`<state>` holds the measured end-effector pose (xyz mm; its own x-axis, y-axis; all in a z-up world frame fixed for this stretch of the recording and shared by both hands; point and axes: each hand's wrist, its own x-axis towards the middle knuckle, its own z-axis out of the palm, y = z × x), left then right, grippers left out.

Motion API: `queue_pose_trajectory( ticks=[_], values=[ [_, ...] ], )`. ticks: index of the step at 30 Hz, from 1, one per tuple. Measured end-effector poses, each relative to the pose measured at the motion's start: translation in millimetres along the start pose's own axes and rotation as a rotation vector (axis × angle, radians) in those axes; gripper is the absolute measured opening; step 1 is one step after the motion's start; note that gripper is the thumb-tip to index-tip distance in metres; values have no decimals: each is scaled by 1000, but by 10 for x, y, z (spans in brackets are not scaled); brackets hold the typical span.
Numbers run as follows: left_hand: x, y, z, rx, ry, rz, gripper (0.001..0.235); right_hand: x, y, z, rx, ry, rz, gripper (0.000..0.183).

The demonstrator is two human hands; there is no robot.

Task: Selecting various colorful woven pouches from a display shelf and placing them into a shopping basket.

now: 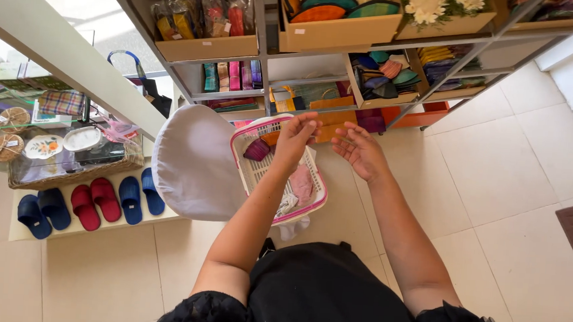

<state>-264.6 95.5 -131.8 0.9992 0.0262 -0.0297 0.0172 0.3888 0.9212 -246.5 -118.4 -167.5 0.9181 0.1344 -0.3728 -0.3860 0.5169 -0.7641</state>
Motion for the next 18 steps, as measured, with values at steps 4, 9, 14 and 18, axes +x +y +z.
queue_pose_trajectory(
  ticks=[4, 9, 14, 18],
  values=[
    [-48, 79, 427, 32, -34, 82, 25, -166, -355, -257, -8, -74, -18, 33],
    [-32, 21, 1178, 43, -12, 97, 25, -260, -919, -805, 2, -114, 4, 30],
    [0, -315, 1784, 30, 5, 129, 24, -271, -1318, -1354, -6, -134, 16, 28],
    [-84, -312, 2046, 29, 36, 136, 24, -355, -1562, -1501, -24, -171, 25, 28]
  ],
)
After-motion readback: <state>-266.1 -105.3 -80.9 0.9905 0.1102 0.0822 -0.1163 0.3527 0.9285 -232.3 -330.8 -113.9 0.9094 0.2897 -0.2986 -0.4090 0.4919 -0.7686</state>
